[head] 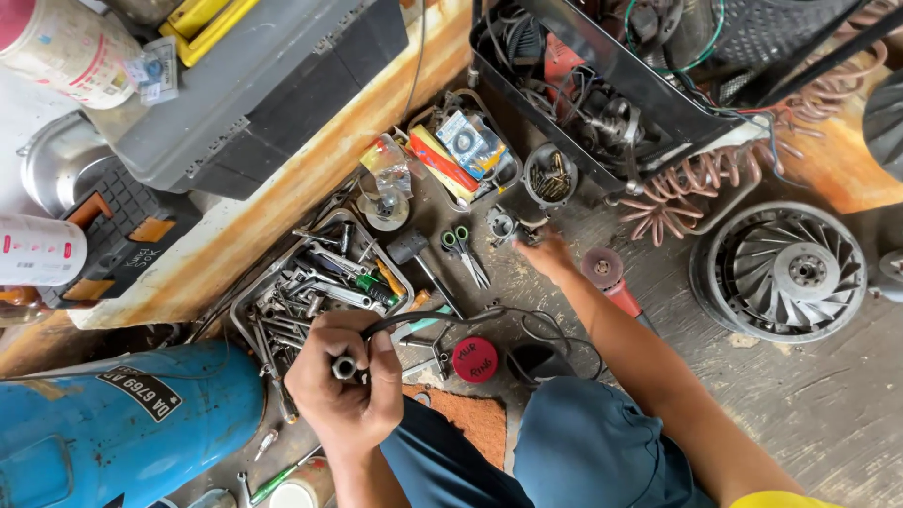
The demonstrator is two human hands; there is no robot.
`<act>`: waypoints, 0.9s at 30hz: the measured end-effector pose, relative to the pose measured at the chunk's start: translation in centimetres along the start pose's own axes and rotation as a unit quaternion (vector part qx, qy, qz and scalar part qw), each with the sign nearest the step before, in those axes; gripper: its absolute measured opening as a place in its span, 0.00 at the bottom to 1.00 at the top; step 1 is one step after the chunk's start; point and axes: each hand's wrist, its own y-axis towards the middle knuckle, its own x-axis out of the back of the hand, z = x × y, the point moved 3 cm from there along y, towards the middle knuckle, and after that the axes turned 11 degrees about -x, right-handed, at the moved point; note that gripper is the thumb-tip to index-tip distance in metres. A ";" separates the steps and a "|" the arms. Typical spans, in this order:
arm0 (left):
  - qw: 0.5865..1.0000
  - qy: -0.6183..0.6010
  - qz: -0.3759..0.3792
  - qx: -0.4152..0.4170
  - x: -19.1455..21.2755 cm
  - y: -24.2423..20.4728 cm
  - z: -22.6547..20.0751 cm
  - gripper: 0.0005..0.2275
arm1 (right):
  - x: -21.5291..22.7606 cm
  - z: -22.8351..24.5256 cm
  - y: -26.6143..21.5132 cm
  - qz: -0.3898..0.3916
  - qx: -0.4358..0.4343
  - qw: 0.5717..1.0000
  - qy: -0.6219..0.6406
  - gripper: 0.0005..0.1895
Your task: The person sits on the floor and handles small metal parts, including washers and a cylindrical tube, sorting them on a cloth. They then pick up a metal fan housing and a power tool before using a wrench and a pipe wrench to tighten a bolt on a metal component.
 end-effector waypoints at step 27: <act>0.989 -0.085 -0.115 -0.042 -7.3 4.2 2.8 0.14 | 25.0 9.6 -25.0 -0.400 0.364 0.784 0.304 0.19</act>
